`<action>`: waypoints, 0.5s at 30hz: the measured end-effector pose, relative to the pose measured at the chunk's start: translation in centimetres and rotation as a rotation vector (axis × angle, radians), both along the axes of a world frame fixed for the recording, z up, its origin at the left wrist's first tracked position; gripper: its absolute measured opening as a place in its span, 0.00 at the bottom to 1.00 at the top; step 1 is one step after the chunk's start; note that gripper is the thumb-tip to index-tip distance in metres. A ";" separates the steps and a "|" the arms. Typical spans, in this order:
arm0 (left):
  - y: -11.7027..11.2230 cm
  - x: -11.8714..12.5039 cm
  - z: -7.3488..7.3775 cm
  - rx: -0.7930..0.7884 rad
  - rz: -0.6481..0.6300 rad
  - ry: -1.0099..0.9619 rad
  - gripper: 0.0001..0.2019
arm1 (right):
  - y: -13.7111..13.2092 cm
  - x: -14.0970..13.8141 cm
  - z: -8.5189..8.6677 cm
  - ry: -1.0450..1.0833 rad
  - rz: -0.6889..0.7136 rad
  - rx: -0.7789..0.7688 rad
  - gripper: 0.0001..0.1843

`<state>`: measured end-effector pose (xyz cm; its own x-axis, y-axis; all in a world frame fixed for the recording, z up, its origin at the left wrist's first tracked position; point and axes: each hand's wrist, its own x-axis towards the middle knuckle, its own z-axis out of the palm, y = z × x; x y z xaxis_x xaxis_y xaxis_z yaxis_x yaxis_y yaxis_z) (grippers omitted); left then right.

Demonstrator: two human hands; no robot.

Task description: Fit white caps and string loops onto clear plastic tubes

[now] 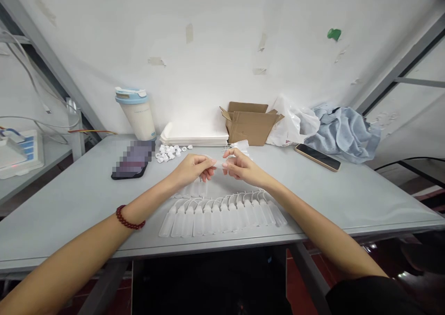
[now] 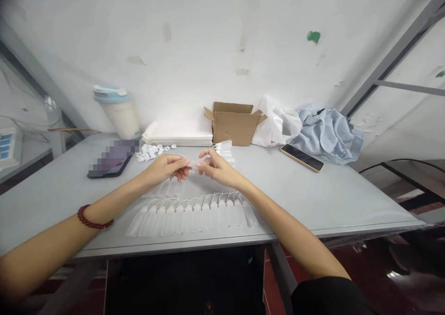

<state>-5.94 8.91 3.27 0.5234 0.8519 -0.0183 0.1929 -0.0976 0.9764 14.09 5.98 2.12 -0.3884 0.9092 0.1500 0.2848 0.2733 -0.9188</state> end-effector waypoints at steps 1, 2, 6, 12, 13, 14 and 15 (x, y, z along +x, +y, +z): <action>0.0 0.0 0.0 -0.026 0.031 -0.021 0.17 | 0.1 0.0 -0.1 -0.068 -0.045 0.107 0.15; 0.1 0.0 -0.1 -0.045 0.054 -0.036 0.17 | 0.2 0.1 -0.2 -0.138 -0.086 0.217 0.15; 0.1 -0.1 -0.3 0.020 0.024 -0.014 0.17 | 0.4 0.2 -0.5 -0.293 -0.141 0.484 0.14; -0.8 -0.1 -0.2 0.417 0.011 0.082 0.13 | -0.1 0.4 0.2 -0.195 -0.110 0.266 0.19; -0.9 -0.1 -0.2 0.433 0.021 0.084 0.12 | -0.2 0.4 0.3 -0.169 -0.106 0.231 0.19; -1.0 0.0 -0.1 0.425 0.024 0.081 0.12 | -0.2 0.4 0.4 -0.154 -0.104 0.211 0.19; -1.0 0.0 0.0 0.395 0.022 0.076 0.13 | -0.2 0.4 0.5 -0.148 -0.103 0.208 0.19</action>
<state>-5.93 7.95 3.25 0.5151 0.8118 0.2750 0.2688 -0.4576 0.8475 14.48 5.80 2.59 -0.3268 0.9007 0.2862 0.4484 0.4144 -0.7920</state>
